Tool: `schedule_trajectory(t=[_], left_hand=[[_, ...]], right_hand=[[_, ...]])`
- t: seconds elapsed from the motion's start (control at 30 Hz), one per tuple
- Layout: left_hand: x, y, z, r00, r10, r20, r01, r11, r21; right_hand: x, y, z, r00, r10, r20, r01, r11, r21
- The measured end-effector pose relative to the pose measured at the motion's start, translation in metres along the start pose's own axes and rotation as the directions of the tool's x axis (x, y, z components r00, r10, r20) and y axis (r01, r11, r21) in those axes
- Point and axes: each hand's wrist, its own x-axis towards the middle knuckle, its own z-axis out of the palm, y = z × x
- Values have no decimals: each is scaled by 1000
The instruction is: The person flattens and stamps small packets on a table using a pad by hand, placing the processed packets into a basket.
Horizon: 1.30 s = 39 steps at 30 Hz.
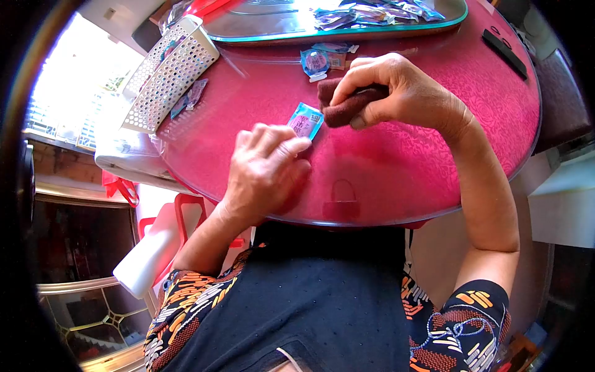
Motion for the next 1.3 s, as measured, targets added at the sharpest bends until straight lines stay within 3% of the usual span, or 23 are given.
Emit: schedule_trajectory(t=[0.07, 0.1, 0.23, 0.27, 0.33, 0.43, 0.53, 0.6, 0.67, 0.7, 0.73, 0.9, 1.0, 1.07, 1.13, 1.3], left_hand=[[-4, 13, -4, 999, 34, 17, -35, 996, 79], [-6, 15, -6, 999, 42, 32, -44, 999, 33], [-17, 16, -13, 993, 48, 107, -45, 999, -26], [-18, 15, -14, 993, 49, 112, -46, 999, -29], [-19, 11, -15, 992, 52, 118, -48, 998, -37], [-22, 8, -12, 992, 52, 119, -47, 998, -42], [-22, 7, -13, 991, 55, 118, -49, 997, -52], [-22, 7, -14, 991, 51, 125, -44, 997, -62], [-21, 8, -17, 990, 41, 138, -31, 997, -77], [-23, 8, -16, 991, 44, 122, -34, 996, -88], [-24, 6, -14, 993, 51, 103, -41, 995, -96], [-26, 2, -8, 998, -66, -1, 65, 985, -161], [-25, 10, -11, 996, -52, 68, 52, 999, 5], [-25, 9, -10, 995, -62, 75, 60, 998, 20], [-26, 9, -11, 993, -81, 89, 77, 996, 43], [-24, 10, -13, 994, -86, 72, 85, 996, 17]], right_hand=[[1, 1, 7, 992, -84, -93, 80, 996, -46], [3, 2, 13, 974, -205, -99, 196, 976, -95], [7, -9, 42, 966, -256, -27, 248, 952, -181], [5, -7, 47, 965, -261, 5, 250, 920, -300], [6, -9, 41, 971, -237, -13, 228, 945, -235], [2, -4, 30, 986, -158, -61, 121, 909, -400], [8, -3, 35, 959, -238, -151, 164, 907, -388], [13, -7, 46, 943, -313, -115, 267, 916, -301], [16, -4, 56, 938, -340, -64, 276, 848, -453], [17, 2, 56, 963, -259, -77, 206, 889, -410], [17, 3, 52, 965, -243, -94, 167, 855, -491], [13, 6, 48, 976, -175, -131, 86, 859, -505], [13, 8, 49, 965, -225, -139, 131, 863, -489], [14, -1, 52, 949, -310, -51, 280, 910, -307], [11, -10, 59, 938, -346, -1, 316, 860, -401], [7, -7, 34, 978, -208, 10, 202, 934, -294]])
